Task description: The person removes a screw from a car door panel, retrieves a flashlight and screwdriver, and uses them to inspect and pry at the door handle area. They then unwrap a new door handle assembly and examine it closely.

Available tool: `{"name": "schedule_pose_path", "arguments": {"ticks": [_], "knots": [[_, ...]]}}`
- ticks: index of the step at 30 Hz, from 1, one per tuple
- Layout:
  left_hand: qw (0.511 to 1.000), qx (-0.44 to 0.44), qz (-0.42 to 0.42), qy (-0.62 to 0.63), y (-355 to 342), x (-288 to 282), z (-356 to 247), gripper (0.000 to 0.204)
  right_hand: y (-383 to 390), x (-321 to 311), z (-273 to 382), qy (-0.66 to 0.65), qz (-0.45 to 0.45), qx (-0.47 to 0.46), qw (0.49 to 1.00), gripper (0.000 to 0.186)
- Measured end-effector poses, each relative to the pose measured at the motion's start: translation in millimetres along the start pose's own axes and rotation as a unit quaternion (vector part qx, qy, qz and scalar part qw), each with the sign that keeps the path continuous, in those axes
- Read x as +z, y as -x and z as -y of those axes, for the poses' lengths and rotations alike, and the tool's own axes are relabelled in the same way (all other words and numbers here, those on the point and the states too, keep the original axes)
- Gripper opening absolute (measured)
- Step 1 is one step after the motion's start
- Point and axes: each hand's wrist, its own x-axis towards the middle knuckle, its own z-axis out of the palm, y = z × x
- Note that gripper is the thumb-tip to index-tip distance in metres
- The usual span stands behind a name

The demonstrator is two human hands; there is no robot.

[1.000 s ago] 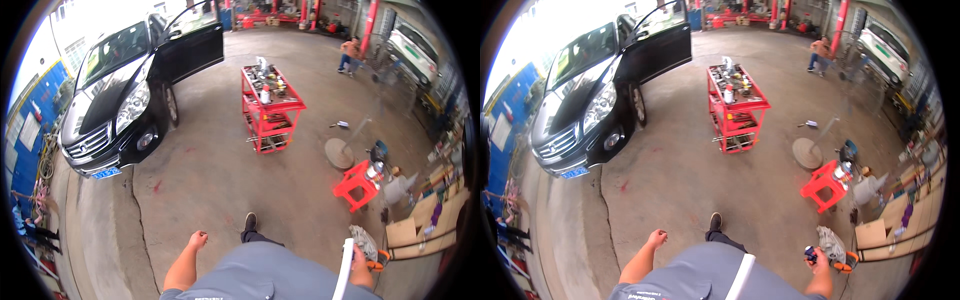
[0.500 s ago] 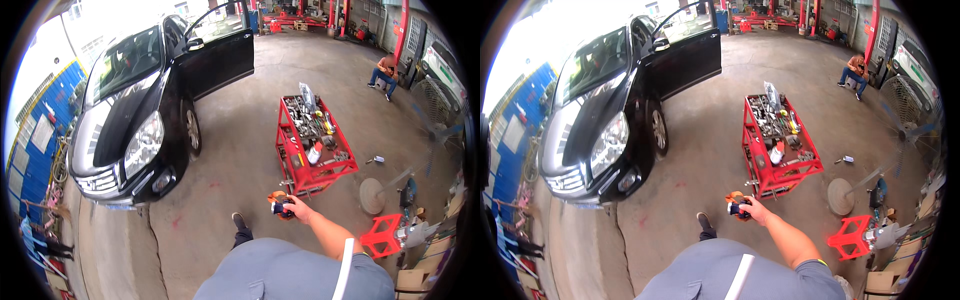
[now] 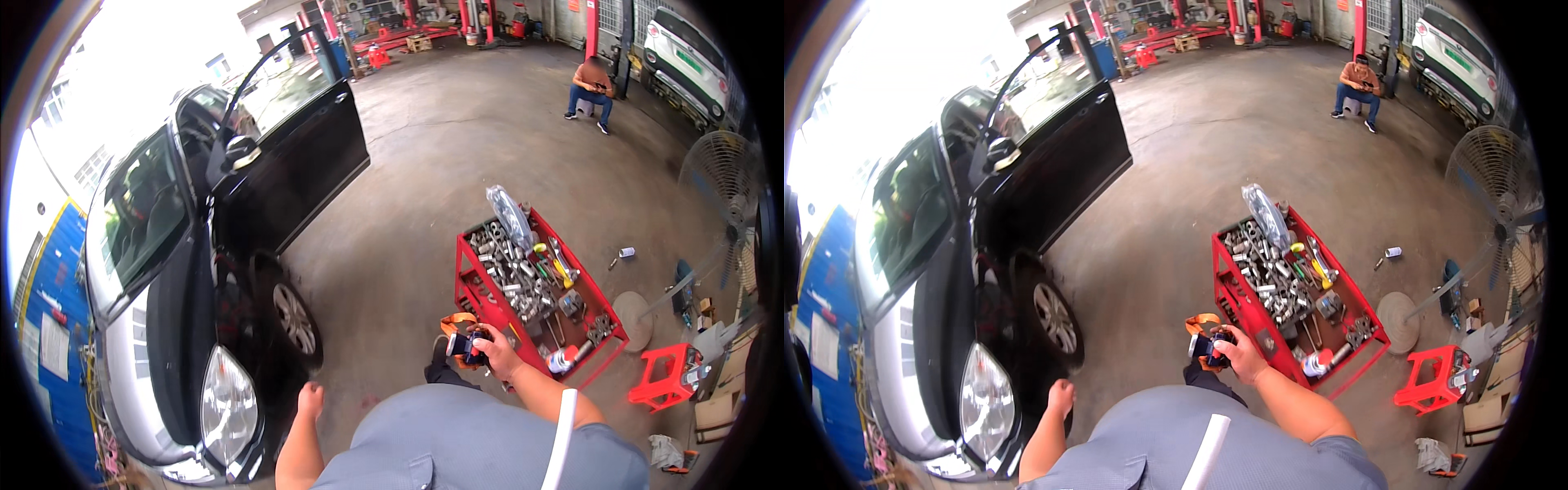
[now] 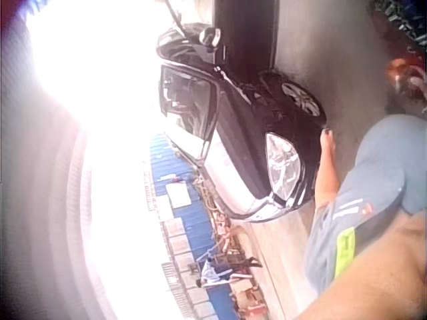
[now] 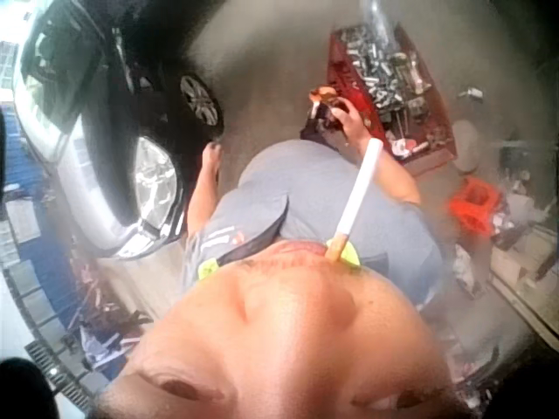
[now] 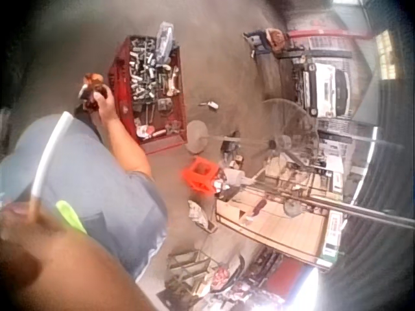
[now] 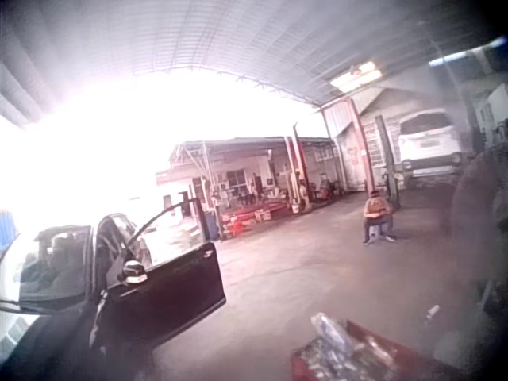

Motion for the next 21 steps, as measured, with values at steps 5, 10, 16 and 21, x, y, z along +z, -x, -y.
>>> {"name": "schedule_pose_path", "arguments": {"ticks": [5, 10, 16, 21], "knots": [[0.991, 0.092, 0.052, 0.085, -144.7, 42.0, -207.3, 0.026, -172.3, -32.1, 39.0, 0.038, -0.040, -0.052, 0.997, 0.050], [0.984, 0.019, 0.166, -0.068, -197.5, 22.9, -283.7, 0.025, -337.7, -20.3, 121.5, 0.065, -0.047, -0.046, 0.996, 0.054], [0.968, -0.086, 0.207, -0.112, -350.8, 34.8, -320.8, 0.026, -514.6, -32.2, 178.7, 0.015, -0.075, -0.075, 0.994, 0.055], [0.958, -0.125, 0.215, -0.144, -527.8, 52.7, -353.7, 0.027, -654.0, -51.6, 200.1, -0.042, -0.150, -0.116, 0.981, 0.051]]}}
